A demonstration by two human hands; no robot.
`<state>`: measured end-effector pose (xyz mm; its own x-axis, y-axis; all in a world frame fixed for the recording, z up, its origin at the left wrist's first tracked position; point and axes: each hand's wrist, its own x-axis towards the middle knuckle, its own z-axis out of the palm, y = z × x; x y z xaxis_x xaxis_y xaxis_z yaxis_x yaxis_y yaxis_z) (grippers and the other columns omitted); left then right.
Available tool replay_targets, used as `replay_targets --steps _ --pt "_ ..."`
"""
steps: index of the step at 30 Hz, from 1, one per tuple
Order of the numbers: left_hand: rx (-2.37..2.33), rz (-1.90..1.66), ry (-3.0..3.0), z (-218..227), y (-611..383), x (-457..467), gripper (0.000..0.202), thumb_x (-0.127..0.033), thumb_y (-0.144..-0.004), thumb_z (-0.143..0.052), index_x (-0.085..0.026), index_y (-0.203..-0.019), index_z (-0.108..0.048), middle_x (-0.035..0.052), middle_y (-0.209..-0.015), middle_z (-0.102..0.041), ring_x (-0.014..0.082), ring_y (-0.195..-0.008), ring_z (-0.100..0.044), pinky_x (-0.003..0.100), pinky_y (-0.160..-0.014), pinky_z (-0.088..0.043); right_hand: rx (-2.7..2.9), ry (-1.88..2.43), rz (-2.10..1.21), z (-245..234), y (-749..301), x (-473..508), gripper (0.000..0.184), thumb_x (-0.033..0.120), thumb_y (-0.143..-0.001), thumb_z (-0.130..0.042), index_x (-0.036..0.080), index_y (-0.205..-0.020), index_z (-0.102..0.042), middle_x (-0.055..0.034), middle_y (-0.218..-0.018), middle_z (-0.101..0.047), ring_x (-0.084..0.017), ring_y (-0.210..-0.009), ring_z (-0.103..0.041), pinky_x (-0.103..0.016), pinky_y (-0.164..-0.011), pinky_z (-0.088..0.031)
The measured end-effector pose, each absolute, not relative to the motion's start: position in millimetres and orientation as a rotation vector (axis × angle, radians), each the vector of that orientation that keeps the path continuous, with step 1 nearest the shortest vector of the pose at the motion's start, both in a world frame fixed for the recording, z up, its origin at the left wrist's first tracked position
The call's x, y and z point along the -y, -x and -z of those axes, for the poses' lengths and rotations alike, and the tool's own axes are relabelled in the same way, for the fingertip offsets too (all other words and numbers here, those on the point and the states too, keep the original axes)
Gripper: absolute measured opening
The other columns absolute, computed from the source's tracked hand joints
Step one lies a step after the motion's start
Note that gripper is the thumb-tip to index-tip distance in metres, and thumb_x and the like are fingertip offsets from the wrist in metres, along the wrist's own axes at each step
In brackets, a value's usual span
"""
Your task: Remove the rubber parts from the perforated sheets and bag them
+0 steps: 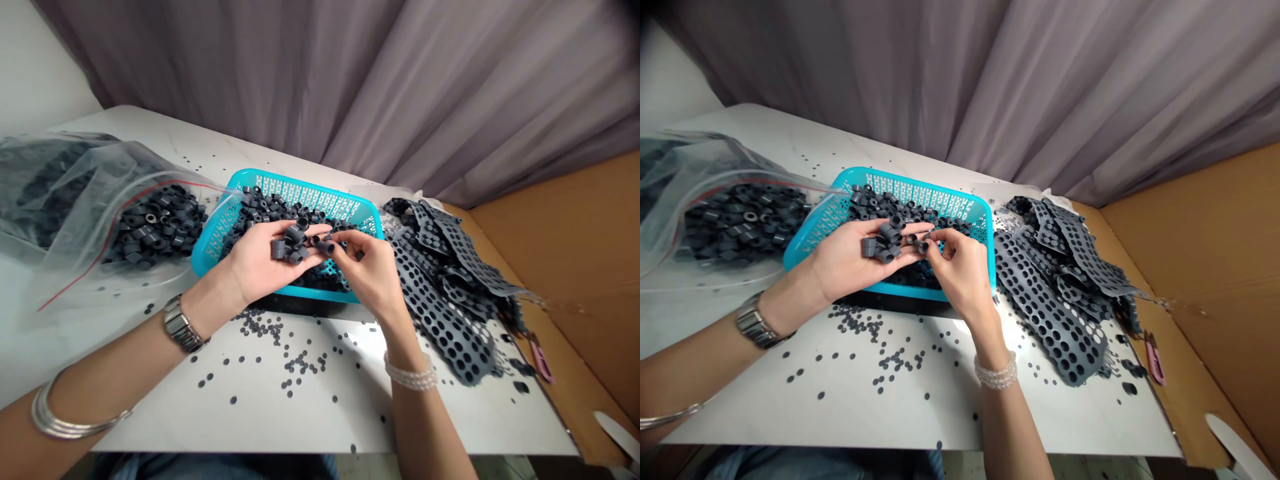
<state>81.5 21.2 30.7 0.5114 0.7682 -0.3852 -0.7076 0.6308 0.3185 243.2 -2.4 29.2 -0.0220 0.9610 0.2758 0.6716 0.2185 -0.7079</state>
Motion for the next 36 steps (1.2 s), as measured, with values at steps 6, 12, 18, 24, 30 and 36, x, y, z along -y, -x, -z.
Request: replay_targets --steps 6,12,18,24,30,36 --pt "-0.567 -0.886 -0.102 -34 -80 -21 0.048 -0.015 -0.089 -0.035 -0.007 -0.136 -0.045 0.0189 -0.126 -0.062 0.0243 -0.106 -0.065 0.035 -0.092 -0.052 1.718 1.535 -0.652 -33 -245 3 0.022 0.023 -0.082 -0.052 0.012 -0.086 -0.072 0.0045 -0.05 -0.042 -0.008 -0.046 -0.031 -0.025 -0.047 -0.026" --pt "-0.543 -0.896 -0.087 -33 -80 -21 0.05 -0.015 -0.088 -0.035 -0.001 -0.136 -0.042 0.0227 -0.127 -0.06 0.0279 -0.115 -0.06 0.038 -0.096 -0.051 1.608 1.508 -0.788 -32 -243 3 0.019 0.028 -0.082 -0.056 0.014 -0.085 -0.069 0.0039 -0.052 -0.045 -0.007 -0.046 -0.031 -0.024 -0.045 -0.023" --pt "-0.504 -0.903 -0.088 -35 -82 -19 0.053 -0.015 -0.087 -0.036 0.002 -0.137 -0.04 0.0253 -0.13 -0.057 0.0306 -0.12 -0.055 0.041 -0.101 -0.048 1.035 1.149 -1.297 -34 -247 1 0.025 0.033 -0.077 -0.063 0.021 -0.066 -0.044 0.0082 -0.054 -0.026 -0.007 -0.045 -0.019 -0.023 -0.04 -0.014" --pt "-0.512 -0.892 -0.113 -40 -81 -16 0.053 -0.017 -0.088 -0.036 0.002 -0.137 -0.04 0.0235 -0.133 -0.055 0.0292 -0.126 -0.05 0.042 -0.107 -0.041 0.646 0.83 -1.574 -41 -259 -2 0.021 0.021 -0.068 -0.052 0.02 -0.057 -0.034 0.0008 -0.064 -0.039 -0.008 -0.052 -0.031 -0.02 -0.038 -0.02" --pt "-0.473 -0.903 -0.126 -34 -81 -18 0.049 -0.017 -0.088 -0.036 0.001 -0.133 -0.045 0.0214 -0.126 -0.06 0.0289 -0.123 -0.054 0.042 -0.105 -0.043 0.894 1.067 -1.439 -34 -249 -1 0.013 0.033 -0.077 -0.059 0.019 -0.076 -0.058 0.0051 -0.059 -0.039 -0.007 -0.045 -0.022 -0.023 -0.039 -0.011" --pt "-0.566 -0.964 -0.102 -31 -82 -22 0.036 -0.012 -0.088 -0.038 -0.008 -0.12 -0.055 0.0144 -0.098 -0.071 0.0237 -0.096 -0.068 0.04 -0.093 -0.052 1.531 1.274 -1.012 -31 -233 5 0.028 0.027 -0.08 -0.065 0.021 -0.107 -0.069 0.0053 -0.059 -0.044 -0.009 -0.054 -0.035 -0.025 -0.053 -0.032"
